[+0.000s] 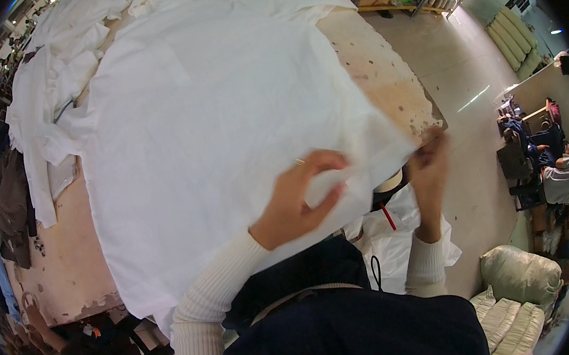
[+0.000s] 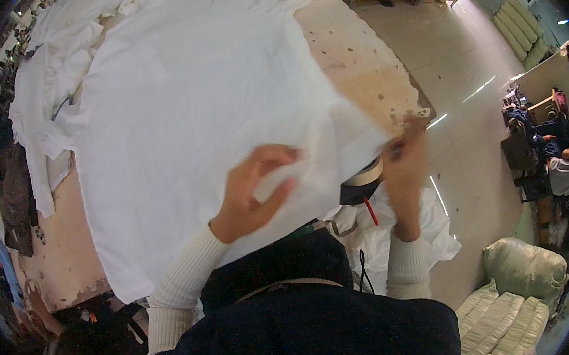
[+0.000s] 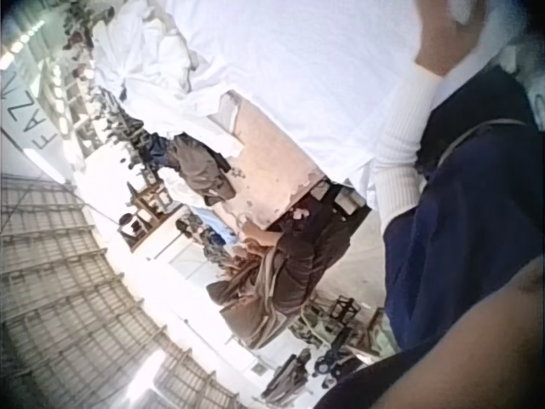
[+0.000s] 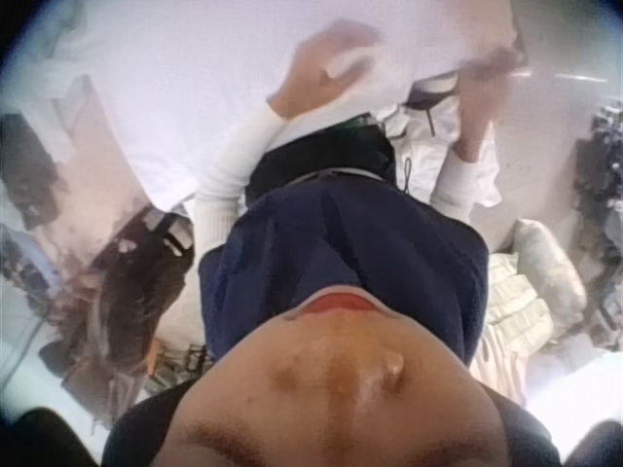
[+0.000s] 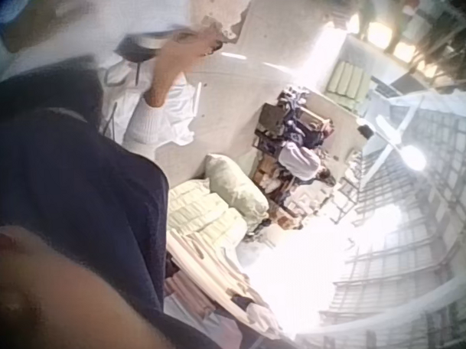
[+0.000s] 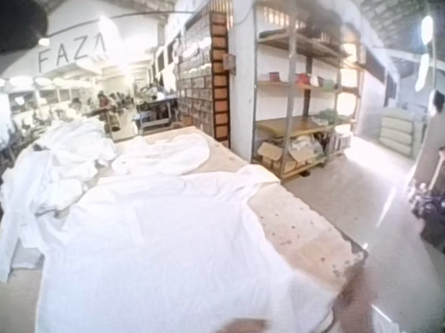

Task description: The person lays a white fabric on a worktable, smooths it, measures it with a tape measure, and marks it with a red pen. They also apply a piece of tape to the fabric and write on it.

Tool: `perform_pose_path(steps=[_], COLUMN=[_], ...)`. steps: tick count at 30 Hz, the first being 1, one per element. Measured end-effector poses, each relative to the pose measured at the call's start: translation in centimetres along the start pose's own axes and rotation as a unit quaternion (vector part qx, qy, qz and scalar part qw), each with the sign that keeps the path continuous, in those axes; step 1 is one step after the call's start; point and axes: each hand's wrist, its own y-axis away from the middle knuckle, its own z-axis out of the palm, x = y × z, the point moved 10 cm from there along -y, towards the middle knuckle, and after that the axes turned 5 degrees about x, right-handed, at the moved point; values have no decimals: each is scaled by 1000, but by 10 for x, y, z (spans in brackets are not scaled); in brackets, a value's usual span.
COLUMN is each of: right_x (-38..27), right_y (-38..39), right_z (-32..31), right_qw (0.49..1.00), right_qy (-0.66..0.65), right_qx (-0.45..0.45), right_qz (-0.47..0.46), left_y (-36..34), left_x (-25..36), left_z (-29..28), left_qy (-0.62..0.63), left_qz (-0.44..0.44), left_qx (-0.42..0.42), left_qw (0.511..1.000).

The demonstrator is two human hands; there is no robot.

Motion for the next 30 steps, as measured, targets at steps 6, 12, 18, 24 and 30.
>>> perform_pose_path(steps=[6,12,18,24,30], right_x=[99,46,69,92,102], right_y=[38,89,83,82,79], right_z=[-63,7,37,30,53], right_qw=[966,910,984,956,967], right_qy=[3,77,25,13,31], right_qx=[-122,-404,-155,-279,-251], right_qz=[227,55,-89,85,-4], left_y=[20,54,125,255,283], left_x=[62,67,97,132,141], left_z=[13,-72,-171,-272,-282], left_qy=[49,-78,-279,-363,-388], left_qz=[17,-10,-66,-100,-88], left_qx=[-195,18,245,527,551], left_qw=[980,997,926,762,733])
